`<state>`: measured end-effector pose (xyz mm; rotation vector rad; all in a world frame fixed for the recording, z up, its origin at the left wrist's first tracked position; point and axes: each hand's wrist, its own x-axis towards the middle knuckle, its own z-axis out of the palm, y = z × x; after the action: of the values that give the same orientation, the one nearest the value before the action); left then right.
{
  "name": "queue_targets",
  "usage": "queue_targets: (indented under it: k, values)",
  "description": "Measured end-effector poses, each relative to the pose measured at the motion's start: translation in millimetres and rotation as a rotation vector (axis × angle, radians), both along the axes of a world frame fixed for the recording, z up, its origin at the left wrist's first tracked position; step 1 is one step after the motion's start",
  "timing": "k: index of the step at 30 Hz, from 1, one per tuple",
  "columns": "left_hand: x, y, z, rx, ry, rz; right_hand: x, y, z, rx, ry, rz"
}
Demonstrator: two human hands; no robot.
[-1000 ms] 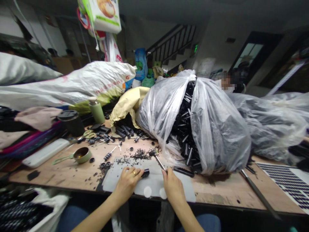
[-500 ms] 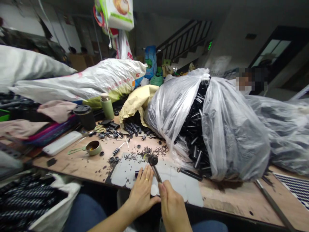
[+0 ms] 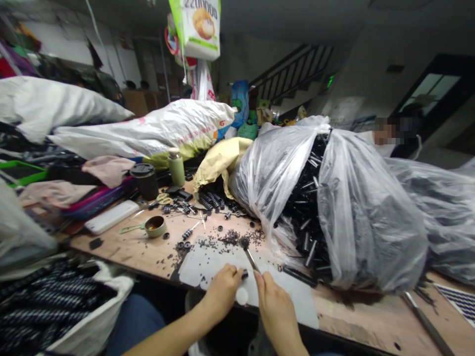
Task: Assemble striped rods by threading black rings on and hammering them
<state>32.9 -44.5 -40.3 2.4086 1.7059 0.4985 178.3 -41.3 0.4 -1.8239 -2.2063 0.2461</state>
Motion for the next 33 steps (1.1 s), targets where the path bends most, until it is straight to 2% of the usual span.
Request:
queue_targets:
  k: [2,4,6,7,9,12,16,20,22,24,27,29,31,33]
  values:
    - [-1,6,11.3,0.000,-0.054,-0.048,11,12,-10.8,0.006,-0.088,-0.067]
    - [-12,31,23.6,0.051,-0.072,0.043,20,21,-24.8,0.034,-0.151,-0.107]
    - [-33,73,35.9,0.084,-0.008,0.313,27,27,-38.6,0.101,-0.174,-0.098]
    - [-47,97,41.2,0.086,0.010,0.392,29,28,-44.7,0.139,-0.173,-0.080]
    - [-77,142,48.4,0.086,0.036,0.465,34,29,-54.2,0.212,-0.144,-0.045]
    - [-115,185,49.4,0.088,0.085,0.381,41,30,-60.2,0.282,-0.049,-0.025]
    - [-139,202,42.6,0.098,0.126,0.177,51,44,-52.5,0.279,0.052,-0.008]
    - [-138,207,43.3,0.136,0.104,0.107,62,77,-31.2,0.310,0.067,-0.063]
    - [-128,204,47.5,0.176,0.064,0.129,61,94,-19.3,0.306,0.074,-0.084]
    - [-114,191,51.3,0.230,0.018,0.174,51,109,-9.9,0.285,0.086,-0.053]
    - [-90,149,48.8,0.315,-0.116,0.234,16,125,-4.9,0.237,0.090,0.069]
    - [-77,112,39.2,0.358,-0.365,0.225,-14,135,-7.6,0.195,0.075,0.132]
    - [-68,80,25.9,0.331,-0.471,0.189,-40,146,-13.0,0.156,0.047,0.113]
    - [-65,59,13.3,0.316,-0.496,0.140,-58,158,-18.7,0.118,0.019,0.039]
